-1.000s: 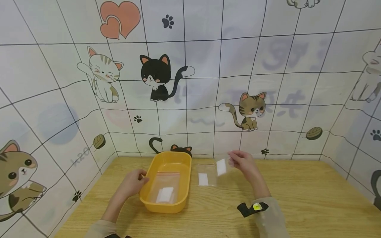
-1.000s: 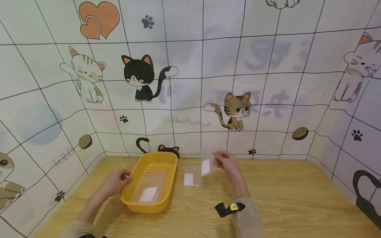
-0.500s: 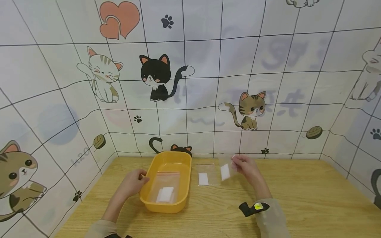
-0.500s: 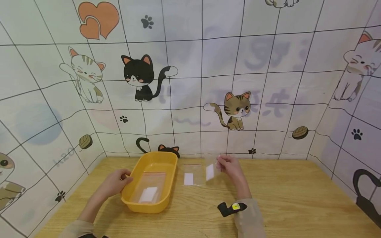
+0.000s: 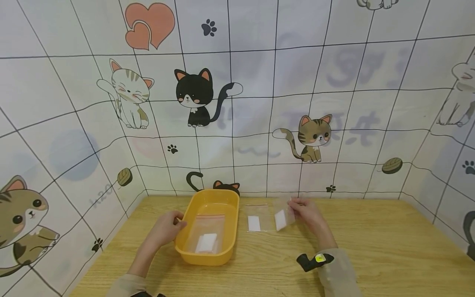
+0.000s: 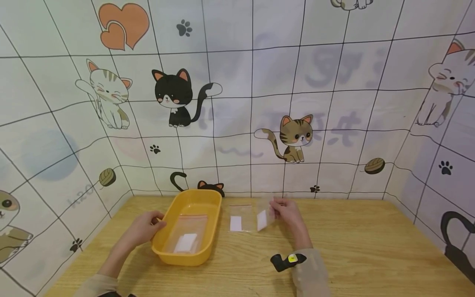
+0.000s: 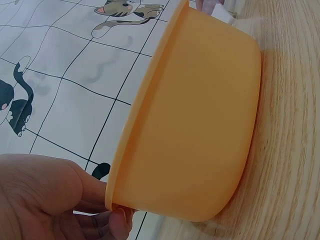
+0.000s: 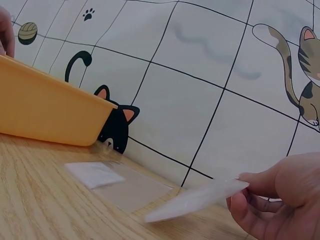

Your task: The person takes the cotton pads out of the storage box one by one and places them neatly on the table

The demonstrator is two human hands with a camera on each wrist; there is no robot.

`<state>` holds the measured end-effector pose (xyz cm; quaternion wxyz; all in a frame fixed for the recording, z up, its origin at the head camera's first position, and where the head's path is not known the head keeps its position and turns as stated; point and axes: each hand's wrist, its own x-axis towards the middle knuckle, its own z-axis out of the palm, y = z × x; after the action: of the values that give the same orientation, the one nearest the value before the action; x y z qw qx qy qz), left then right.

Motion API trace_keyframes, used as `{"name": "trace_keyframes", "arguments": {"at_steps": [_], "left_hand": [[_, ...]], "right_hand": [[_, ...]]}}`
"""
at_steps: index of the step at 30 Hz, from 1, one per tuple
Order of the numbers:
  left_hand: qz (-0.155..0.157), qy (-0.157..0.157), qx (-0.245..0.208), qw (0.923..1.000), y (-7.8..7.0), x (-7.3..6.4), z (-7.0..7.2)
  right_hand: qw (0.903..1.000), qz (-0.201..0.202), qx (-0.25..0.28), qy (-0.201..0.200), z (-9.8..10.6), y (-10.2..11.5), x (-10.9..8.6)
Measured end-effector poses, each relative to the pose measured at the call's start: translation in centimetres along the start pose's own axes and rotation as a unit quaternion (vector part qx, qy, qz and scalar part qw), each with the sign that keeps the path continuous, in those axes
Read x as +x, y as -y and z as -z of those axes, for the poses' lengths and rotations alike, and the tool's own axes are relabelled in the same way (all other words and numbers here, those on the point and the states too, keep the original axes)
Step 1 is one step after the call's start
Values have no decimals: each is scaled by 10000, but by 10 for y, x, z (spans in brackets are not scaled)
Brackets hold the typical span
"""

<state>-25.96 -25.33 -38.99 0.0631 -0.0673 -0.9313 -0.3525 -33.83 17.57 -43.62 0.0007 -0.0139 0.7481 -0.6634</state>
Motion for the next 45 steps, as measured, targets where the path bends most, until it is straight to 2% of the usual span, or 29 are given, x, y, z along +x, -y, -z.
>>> {"name": "trace_keyframes", "arguments": {"at_steps": [9, 16, 30, 45], "left_hand": [[58, -11, -1, 10000, 0, 0, -1], [43, -21, 37, 10000, -1, -1, 0], [134, -1, 33, 9999, -3, -1, 0], [128, 10, -27, 9999, -2, -1, 0]], "right_hand": [[9983, 85, -470, -340, -2, -2, -1], [9926, 86, -1040, -620, -4, -5, -1], [9849, -76, -1471, -908, -5, -10, 3], [9761, 172, -1874, -1090, -6, -9, -1]]}}
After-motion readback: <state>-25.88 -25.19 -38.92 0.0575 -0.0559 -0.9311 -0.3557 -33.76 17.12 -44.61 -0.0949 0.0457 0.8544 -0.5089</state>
